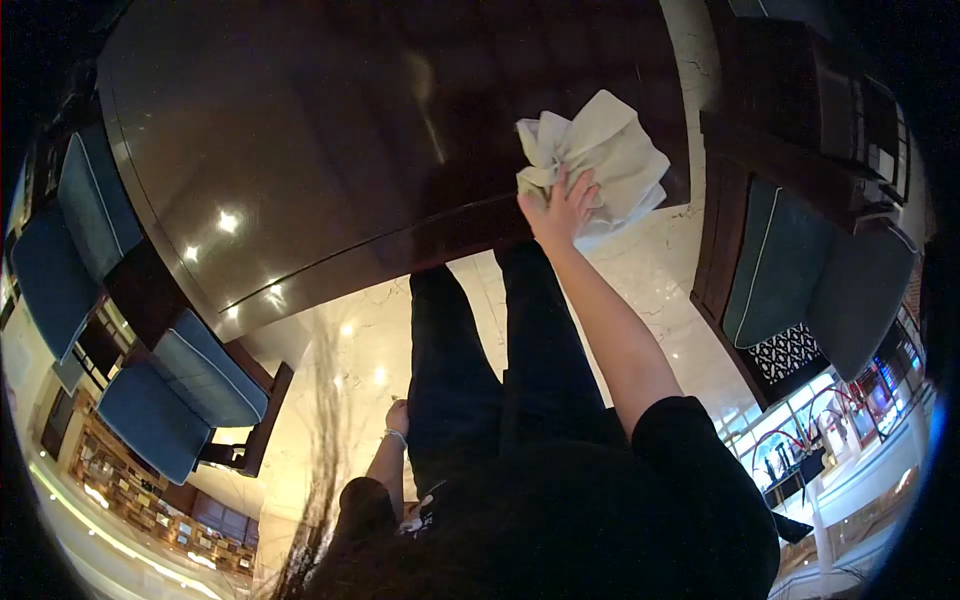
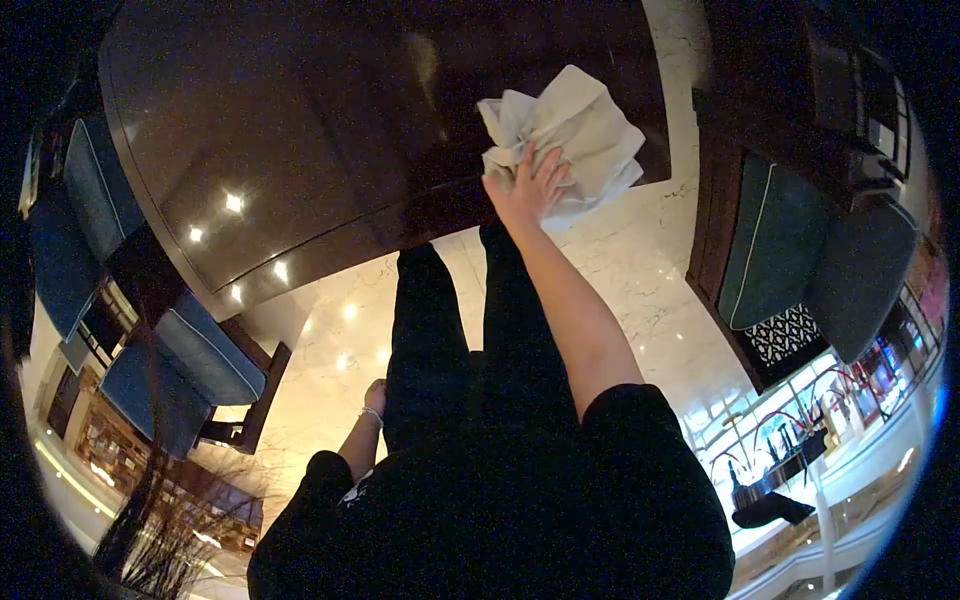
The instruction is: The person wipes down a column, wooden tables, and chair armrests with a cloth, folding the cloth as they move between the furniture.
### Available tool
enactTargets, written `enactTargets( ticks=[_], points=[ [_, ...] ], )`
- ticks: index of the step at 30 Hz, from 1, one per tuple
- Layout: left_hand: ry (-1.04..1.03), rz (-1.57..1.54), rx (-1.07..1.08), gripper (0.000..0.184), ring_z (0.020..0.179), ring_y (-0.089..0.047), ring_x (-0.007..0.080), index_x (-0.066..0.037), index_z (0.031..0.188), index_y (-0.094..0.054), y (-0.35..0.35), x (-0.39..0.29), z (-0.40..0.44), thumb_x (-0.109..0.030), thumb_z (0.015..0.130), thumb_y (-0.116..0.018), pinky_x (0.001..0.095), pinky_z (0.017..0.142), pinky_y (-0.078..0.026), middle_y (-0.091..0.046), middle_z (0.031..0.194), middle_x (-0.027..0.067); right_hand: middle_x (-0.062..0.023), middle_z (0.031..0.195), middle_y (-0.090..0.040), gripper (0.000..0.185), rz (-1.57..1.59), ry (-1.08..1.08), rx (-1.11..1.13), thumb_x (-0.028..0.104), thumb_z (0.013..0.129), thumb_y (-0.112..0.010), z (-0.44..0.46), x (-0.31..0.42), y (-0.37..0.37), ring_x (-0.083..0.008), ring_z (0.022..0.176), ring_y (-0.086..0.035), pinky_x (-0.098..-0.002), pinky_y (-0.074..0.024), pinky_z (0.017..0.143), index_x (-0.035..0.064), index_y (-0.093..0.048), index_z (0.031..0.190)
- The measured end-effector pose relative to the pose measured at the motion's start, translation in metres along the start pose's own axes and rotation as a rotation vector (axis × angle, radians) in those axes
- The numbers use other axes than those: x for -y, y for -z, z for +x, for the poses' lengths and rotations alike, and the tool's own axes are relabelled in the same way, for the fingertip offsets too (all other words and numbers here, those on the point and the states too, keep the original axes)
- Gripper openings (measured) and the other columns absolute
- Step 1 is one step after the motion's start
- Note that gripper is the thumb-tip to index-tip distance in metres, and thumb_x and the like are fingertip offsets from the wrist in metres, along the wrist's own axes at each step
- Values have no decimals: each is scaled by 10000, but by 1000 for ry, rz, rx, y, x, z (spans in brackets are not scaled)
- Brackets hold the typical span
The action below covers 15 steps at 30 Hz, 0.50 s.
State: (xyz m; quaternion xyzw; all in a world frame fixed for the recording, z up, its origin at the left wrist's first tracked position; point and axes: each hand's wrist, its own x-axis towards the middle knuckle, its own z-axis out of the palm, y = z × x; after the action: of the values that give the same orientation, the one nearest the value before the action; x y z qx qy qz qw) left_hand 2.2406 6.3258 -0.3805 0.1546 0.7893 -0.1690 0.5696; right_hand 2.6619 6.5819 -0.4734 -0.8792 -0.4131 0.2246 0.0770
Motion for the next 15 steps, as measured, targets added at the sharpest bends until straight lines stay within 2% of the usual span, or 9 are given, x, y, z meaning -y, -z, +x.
enactTargets(
  ticks=[2,4,5,6,8,9,10,12,15],
  points=[
    [-153,-12,-15,197,686,-565,162,-14,846,-601,13,-5,0,-102,796,-431,282,656,-450,-608,752,72,-213,1398,-22,811,-59,40,28,527,671,-585,-14,30,-9,-476,1249,-43,-645,-132,924,197,-254,1333],
    [-95,-14,12,228,715,-568,182,-7,824,-605,31,-8,2,-136,804,-419,301,671,-446,-602,744,98,-215,1393,-45,772,-102,109,-17,477,705,-586,-31,54,-29,-485,1239,-74,-641,-147,925,203,-236,1336],
    [-92,217,55,284,715,-568,214,-3,808,-610,45,-6,3,-186,818,-394,333,662,-443,-592,733,127,-226,1386,-54,742,-157,110,-25,427,724,-582,-40,70,-39,-490,1233,-90,-631,-186,912,200,-232,1338],
    [-95,198,55,284,715,-568,214,-3,808,-610,57,23,23,-186,818,-394,333,662,-443,-592,733,127,-237,1380,-63,714,-209,109,-31,376,744,-578,-49,87,-47,-496,1226,-106,-621,-224,899,196,-228,1339],
    [-360,94,14,339,682,-566,256,5,794,-612,69,107,65,-248,812,-387,376,647,-440,-577,702,150,-232,1378,-82,675,-197,139,-13,330,765,-567,-71,123,-61,-496,1221,-127,-617,-237,895,197,-233,1336],
    [-321,38,42,284,610,-557,227,-13,803,-605,77,108,59,-210,802,-402,358,570,-447,-573,686,121,-229,1378,-92,678,-209,187,37,326,763,-571,-83,139,-67,-496,1218,-136,-613,-239,898,195,-232,1335],
    [-311,19,37,284,610,-557,227,-13,803,-605,84,106,45,-210,802,-402,358,570,-447,-573,686,121,-225,1377,-103,681,-222,231,90,323,761,-574,-98,153,-74,-497,1215,-145,-610,-242,901,193,-232,1334],
    [1,-219,26,230,588,-545,173,-40,815,-595,96,98,29,-187,792,-421,305,512,-440,-568,687,80,-211,1372,-141,651,-215,324,90,298,746,-585,-121,181,-87,-486,1214,-166,-622,-241,897,200,-280,1312],
    [32,-343,78,184,583,-535,134,-64,825,-584,106,102,26,-180,779,-449,260,476,-427,-569,710,51,-176,1359,-205,595,-254,750,108,278,693,-614,-138,193,-99,-451,1212,-206,-637,-245,872,228,-395,1244]
  ],
)
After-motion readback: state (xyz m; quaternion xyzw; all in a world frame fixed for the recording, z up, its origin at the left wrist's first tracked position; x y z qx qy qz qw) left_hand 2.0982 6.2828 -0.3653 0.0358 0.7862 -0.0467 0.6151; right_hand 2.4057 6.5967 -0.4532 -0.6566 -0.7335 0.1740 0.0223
